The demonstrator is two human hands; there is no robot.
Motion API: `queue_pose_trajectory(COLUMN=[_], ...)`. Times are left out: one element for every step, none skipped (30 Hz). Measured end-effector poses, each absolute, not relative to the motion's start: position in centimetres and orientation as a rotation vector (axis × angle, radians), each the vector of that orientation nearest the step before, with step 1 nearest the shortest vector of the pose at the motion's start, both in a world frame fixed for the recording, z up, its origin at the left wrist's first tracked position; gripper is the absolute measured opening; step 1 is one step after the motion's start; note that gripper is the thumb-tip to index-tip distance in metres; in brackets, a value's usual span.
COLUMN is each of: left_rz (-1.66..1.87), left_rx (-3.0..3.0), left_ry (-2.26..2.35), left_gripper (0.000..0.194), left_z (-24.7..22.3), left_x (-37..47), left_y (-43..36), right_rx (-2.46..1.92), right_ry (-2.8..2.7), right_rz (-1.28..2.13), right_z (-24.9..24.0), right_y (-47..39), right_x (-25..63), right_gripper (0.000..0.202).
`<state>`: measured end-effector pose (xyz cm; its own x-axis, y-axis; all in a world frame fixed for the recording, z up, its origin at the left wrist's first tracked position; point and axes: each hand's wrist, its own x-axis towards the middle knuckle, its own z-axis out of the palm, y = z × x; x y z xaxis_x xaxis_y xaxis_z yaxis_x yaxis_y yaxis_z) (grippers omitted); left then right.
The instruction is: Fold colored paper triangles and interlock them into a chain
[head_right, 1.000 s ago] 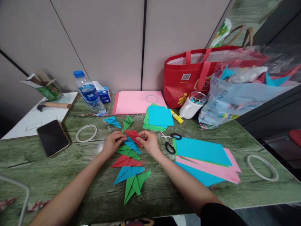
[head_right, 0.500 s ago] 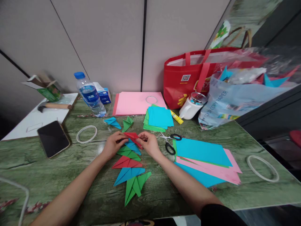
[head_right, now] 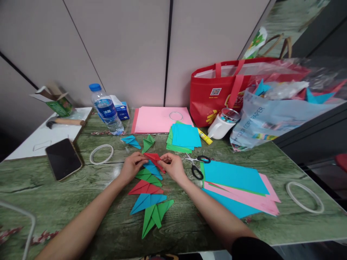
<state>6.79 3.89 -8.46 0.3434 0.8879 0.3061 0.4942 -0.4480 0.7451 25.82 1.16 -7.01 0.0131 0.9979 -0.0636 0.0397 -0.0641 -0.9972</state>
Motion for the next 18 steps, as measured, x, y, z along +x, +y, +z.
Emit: queue_pose_trajectory(left_rz=[0.96, 0.96, 0.959, 0.958, 0.959, 0.959, 0.962, 0.965, 0.968, 0.969, 0.969, 0.967, 0.966, 0.967, 0.968, 0.969, 0.969, 0.966], left_rx=[2.071, 2.067, 2.061, 2.054, 2.045, 2.034, 2.02, 2.006, 1.992, 1.981, 1.971, 1.965, 1.961, 1.959, 1.959, 1.961, 1.963, 1.965], left_ry=[1.205, 1.208, 1.207, 1.203, 1.198, 1.192, 1.186, 1.181, 1.177, 1.174, 1.17, 1.166, 1.164, 1.162, 1.161, 1.161, 1.161, 1.164], left_gripper=[0.012, 0.011, 0.011, 0.011, 0.011, 0.011, 0.011, 0.011, 0.011, 0.011, 0.011, 0.011, 0.011, 0.011, 0.012, 0.012, 0.012, 0.012], left_z=[-8.44, -8.42, -8.39, -8.35, -8.31, -8.27, -8.22, -8.17, -8.12, -8.07, -8.02, -7.98, -7.94, -7.9, -7.87, -7.84, -7.81, -7.78], left_x=[6.8, 6.81, 6.82, 6.82, 6.81, 6.8, 6.79, 6.77, 6.76, 6.74, 6.73, 6.73, 6.73, 6.73, 6.74, 6.75, 6.76, 6.77], left_y=[3.9, 3.9, 3.92, 3.93, 3.95, 3.96, 3.98, 4.0, 4.01, 4.02, 4.03, 4.03, 4.02, 4.01, 4.0, 3.99, 3.97, 3.96], right_rx=[-1.293, -1.296, -1.302, -1.31, -1.32, -1.329, -1.336, -1.34, -1.339, -1.337, -1.334, -1.331, -1.328, -1.326, -1.325, -1.324, -1.322, -1.318], right_ry=[-1.199, -1.197, -1.188, -1.173, -1.154, -1.133, -1.117, -1.108, -1.108, -1.113, -1.12, -1.125, -1.127, -1.126, -1.124, -1.123, -1.123, -1.124], right_rz=[1.221, 1.221, 1.228, 1.24, 1.257, 1.276, 1.291, 1.299, 1.301, 1.299, 1.294, 1.288, 1.282, 1.277, 1.271, 1.266, 1.266, 1.269], right_z=[-7.0, -6.98, -6.97, -6.96, -6.95, -6.93, -6.91, -6.89, -6.87, -6.85, -6.83, -6.83, -6.83, -6.85, -6.88, -6.92, -6.97, -7.02], right_y=[1.12, 1.08, 1.03, 0.97, 0.91, 0.84, 0.79, 0.75, 0.74, 0.74, 0.76, 0.8, 0.84, 0.88, 0.91, 0.94, 0.95, 0.95], right_x=[25.81, 25.78, 25.73, 25.67, 25.61, 25.54, 25.47, 25.42, 25.39, 25.38, 25.39, 25.41, 25.45, 25.48, 25.52, 25.54, 25.56, 25.58], right_gripper=[0.028, 0.028, 0.028, 0.029, 0.03, 0.032, 0.033, 0.033, 0.034, 0.034, 0.034, 0.034, 0.035, 0.035, 0.036, 0.036, 0.036, 0.036])
